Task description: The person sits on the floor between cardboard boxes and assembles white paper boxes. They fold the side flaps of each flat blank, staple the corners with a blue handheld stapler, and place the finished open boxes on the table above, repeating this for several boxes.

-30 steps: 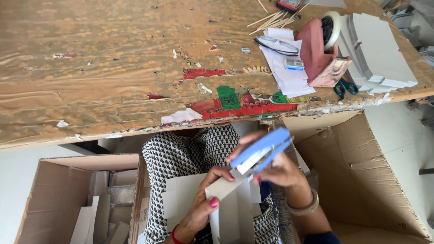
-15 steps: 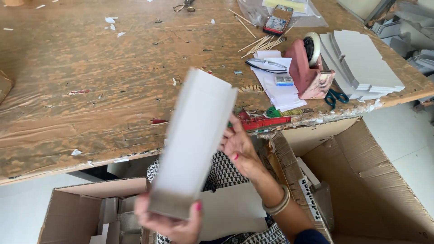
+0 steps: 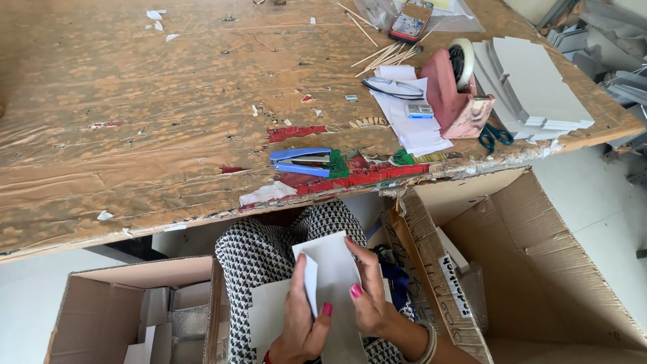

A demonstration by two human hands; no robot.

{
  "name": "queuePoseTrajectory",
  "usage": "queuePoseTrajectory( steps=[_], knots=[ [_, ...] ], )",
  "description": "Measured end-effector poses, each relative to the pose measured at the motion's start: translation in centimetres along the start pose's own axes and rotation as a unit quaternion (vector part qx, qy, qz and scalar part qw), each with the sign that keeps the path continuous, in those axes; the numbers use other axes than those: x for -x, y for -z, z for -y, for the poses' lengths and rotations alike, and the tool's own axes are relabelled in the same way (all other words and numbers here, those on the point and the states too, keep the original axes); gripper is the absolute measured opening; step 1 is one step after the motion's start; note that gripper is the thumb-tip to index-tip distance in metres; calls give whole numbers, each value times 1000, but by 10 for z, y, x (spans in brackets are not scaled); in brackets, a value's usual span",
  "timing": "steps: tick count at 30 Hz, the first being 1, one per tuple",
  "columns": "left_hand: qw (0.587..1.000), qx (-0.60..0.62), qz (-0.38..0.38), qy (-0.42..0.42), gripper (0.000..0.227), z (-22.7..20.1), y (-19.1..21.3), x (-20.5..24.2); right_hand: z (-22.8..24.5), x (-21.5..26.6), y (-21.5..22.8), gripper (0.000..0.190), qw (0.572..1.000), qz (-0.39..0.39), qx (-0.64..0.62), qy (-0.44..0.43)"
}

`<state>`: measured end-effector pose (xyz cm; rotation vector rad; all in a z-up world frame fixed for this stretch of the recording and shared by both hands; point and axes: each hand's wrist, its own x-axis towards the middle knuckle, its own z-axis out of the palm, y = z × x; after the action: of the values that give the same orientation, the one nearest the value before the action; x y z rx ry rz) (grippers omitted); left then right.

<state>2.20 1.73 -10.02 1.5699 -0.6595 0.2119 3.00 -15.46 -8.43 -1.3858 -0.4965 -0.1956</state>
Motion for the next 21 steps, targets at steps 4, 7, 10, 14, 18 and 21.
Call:
queuePoseTrajectory(
  steps=[4,7,10,14,18,21],
  knots=[
    [992,83,-89,14,79,-30,-1,-10,-2,14,-10,64,998,-11,36,59],
    [990,82,-110,37,69,10,-11,19,-7,17,-18,65,999,-22,30,21],
    [984,115,-120,61,47,76,-25,69,-35,41,-12,49,997,-39,-70,12],
    [988,-19,-141,58,51,11,-27,38,-17,33,-18,49,989,-101,-88,-59],
    [972,132,-193,15,51,-31,-29,4,31,-3,-42,37,973,-178,-143,-10],
    [960,236,-151,5,35,35,-30,31,27,-4,-39,29,932,-233,-272,-58]
  ],
)
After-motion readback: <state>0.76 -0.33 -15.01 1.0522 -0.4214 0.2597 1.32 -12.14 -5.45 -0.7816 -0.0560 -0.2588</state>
